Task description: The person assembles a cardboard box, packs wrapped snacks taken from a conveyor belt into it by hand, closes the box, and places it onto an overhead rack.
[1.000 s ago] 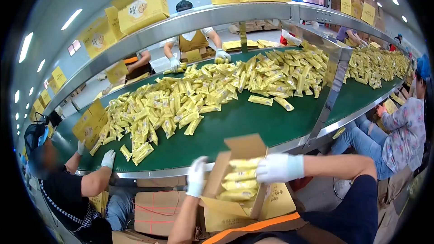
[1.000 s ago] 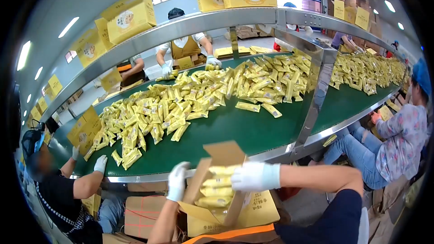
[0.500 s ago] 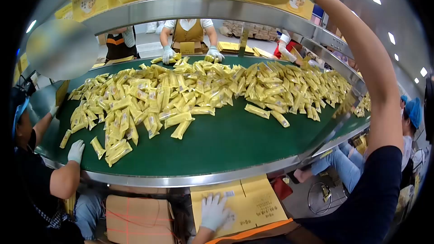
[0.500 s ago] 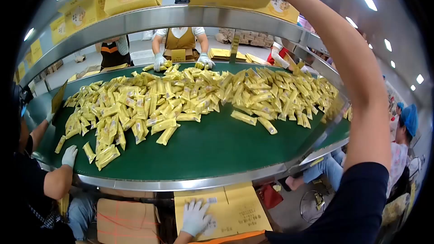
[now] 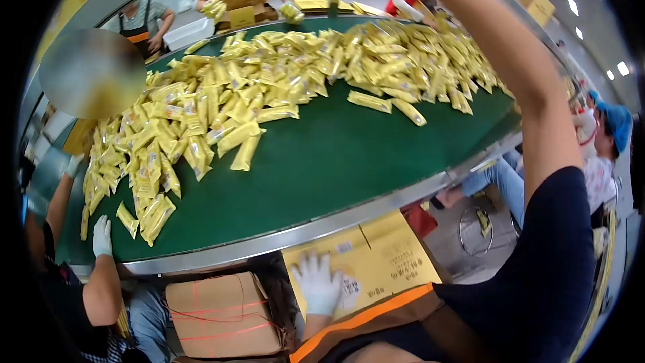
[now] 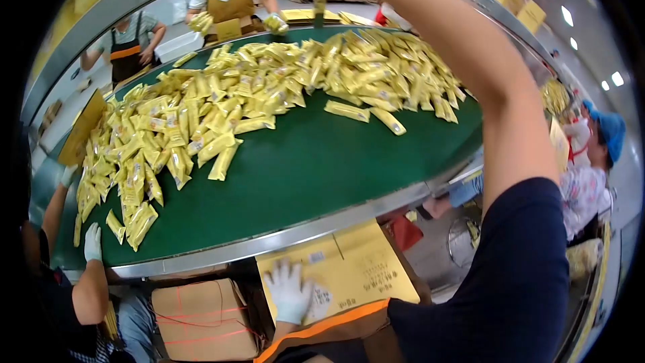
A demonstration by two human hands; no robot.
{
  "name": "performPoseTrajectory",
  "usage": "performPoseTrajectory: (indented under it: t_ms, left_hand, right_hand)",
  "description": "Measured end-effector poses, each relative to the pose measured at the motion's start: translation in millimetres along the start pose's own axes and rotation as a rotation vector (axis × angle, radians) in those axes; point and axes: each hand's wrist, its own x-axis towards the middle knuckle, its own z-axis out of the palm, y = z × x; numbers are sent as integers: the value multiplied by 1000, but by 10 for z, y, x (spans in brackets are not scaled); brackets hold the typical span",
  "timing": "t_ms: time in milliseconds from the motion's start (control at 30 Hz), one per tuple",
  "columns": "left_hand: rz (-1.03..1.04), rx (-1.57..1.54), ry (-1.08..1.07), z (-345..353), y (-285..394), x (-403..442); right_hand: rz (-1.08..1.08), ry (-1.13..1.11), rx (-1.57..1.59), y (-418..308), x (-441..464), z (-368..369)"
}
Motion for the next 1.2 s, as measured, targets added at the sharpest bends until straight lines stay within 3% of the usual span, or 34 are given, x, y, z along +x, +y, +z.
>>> performPoseTrajectory:
  t_ms: [33, 67, 100, 133, 167, 200, 267, 333, 367, 400, 467, 567, 667, 733, 800, 833, 933, 1000, 1200]
  left_hand:
    - [-77, 64, 31, 18, -25, 15]
    - [-142, 8, 27, -8, -63, 3]
    - [-214, -48, 21, -48, -121, -29]
    - [-286, -102, 19, -65, -198, -85]
    - [-337, -216, 37, -40, -290, -156]
    - [-389, -329, 55, -13, -379, -234]
    - [-465, -595, 22, 37, -534, -381]
    - [-469, -1024, 92, -50, -453, -372]
    - [-579, -1270, 55, -200, -332, -346]
    - [-593, -1376, 33, -246, -311, -326]
    - [-660, -1455, 57, -403, -167, -281]
    - [-549, -1431, 142, -556, 51, -345]
    - [-380, -1337, 369, -932, 252, -386]
    - [-114, -1221, 493, -1247, 321, -341]
    - [28, -1231, 430, -1547, 308, -226]
    - [82, -1349, 368, -1611, 282, -149]
    - [-102, -1242, 130, -1529, 21, -227]
    - [-118, -1318, 245, -1498, 275, -189]
    - [-214, -1211, 279, -1570, 516, -160]
  right_hand:
    - [-228, -42, 22, -29, -414, 82]
    - [-303, -54, 242, -73, -1089, 350]
    - [-259, -549, 392, -512, -1605, 119]
    - [-382, -787, 599, -770, -2132, 10]
    - [-403, -833, 868, -909, -2968, 63]
    - [-331, -1397, 909, -1098, -3462, -2]
    - [24, -1097, 1050, -1313, -4767, 238]
    - [858, -807, 782, -1545, -5356, 332]
    - [1077, -986, 713, -1678, -5564, 365]
    - [1406, -952, 1079, -1956, -6084, 663]
    - [1389, -848, 1235, -1988, -5936, 379]
    - [1477, -634, 1609, -1877, -5879, 182]
    - [1276, -430, 1546, -1682, -5736, -93]
    - [960, -184, 1044, -1503, -5460, -268]
    - [782, 169, 761, -1137, -4782, -657]
    - [657, 111, 703, -1024, -4566, -765]
    - [284, -102, 562, -987, -4163, -751]
    - [278, -172, 680, -1069, -4202, -615]
    - [162, 83, 590, -1073, -4188, -810]
